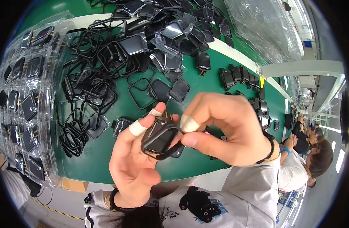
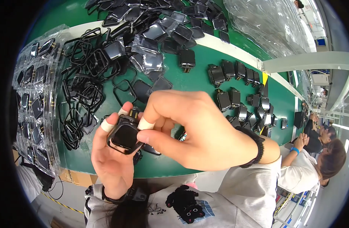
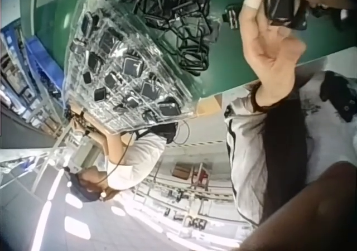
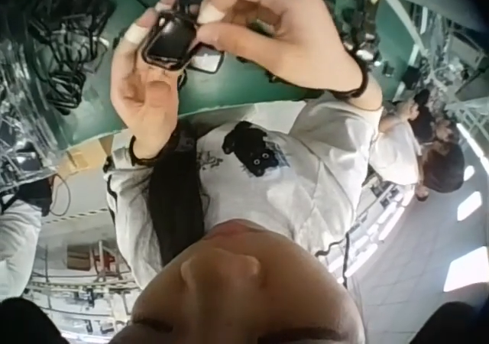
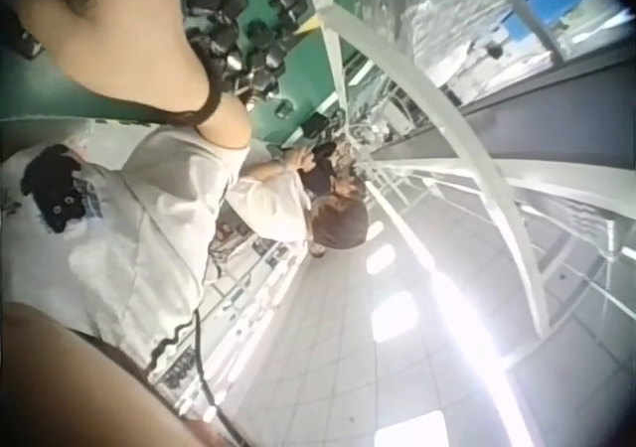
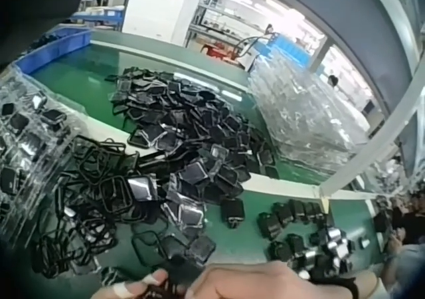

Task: The person picks up a smartwatch, presses the screen to activate the display, and fits a plastic frame over the watch body by hand. They then place the assembled unit into a plastic tray and repeat the process with another watch.

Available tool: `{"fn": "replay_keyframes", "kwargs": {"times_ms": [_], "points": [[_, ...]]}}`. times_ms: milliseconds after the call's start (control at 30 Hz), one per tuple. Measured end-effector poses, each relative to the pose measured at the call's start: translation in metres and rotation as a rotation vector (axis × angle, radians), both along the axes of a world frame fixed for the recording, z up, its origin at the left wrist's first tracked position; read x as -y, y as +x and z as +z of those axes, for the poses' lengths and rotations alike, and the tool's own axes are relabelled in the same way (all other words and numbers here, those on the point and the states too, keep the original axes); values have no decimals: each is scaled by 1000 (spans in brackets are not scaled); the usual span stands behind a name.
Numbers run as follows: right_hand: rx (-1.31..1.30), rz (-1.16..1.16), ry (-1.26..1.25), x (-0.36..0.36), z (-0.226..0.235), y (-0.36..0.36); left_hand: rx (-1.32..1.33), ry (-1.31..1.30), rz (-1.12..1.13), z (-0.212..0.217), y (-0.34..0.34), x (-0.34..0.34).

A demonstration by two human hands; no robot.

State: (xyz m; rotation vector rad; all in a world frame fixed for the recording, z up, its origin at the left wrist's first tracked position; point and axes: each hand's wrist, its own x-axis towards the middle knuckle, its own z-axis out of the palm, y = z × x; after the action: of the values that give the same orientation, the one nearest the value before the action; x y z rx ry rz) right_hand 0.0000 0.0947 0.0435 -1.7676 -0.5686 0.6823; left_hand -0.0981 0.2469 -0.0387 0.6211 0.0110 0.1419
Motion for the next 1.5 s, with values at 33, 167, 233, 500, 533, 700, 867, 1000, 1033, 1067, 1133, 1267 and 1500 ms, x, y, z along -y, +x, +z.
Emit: {"fn": "replay_keyframes", "kwargs": {"times_ms": [33, 167, 233, 500, 533, 700, 867, 1000, 1033, 1067, 1133, 1267, 1500], "points": [[34, 75, -108, 2, -2, 1, 35, 83, 4, -1, 0, 1], [75, 132, -139, 7, -4, 2, 23, 213, 7, -2, -2, 2], [72, 100, -103, 6, -7, 0, 1, 236, 1, -2, -2, 2], [172, 155, -49, 12, -18, 4, 91, 431, -34, -3, -4, -5], [170, 161, -63, 12, -16, 5, 49, 412, -58, -3, -5, -6], [232, 266, -133, 13, -11, 19, -77, 214, -48, 0, -7, 0], [713, 213, -379, 15, -26, 44, -191, 201, 108, 6, -5, -6], [893, 236, -382, 7, -41, 45, -213, 216, 73, 7, -3, -10], [934, 271, -414, 7, -39, 45, -213, 217, 72, 6, -3, -10], [974, 306, -447, 6, -38, 45, -219, 210, 68, 7, -3, -9], [1015, 342, -481, 7, -30, 44, -231, 194, 59, 7, -3, -9], [1028, 204, -267, 11, -17, 31, -220, 190, 71, 6, -3, -9], [1192, 295, 435, 13, -22, 23, -183, 205, 86, 4, -3, -6]]}}
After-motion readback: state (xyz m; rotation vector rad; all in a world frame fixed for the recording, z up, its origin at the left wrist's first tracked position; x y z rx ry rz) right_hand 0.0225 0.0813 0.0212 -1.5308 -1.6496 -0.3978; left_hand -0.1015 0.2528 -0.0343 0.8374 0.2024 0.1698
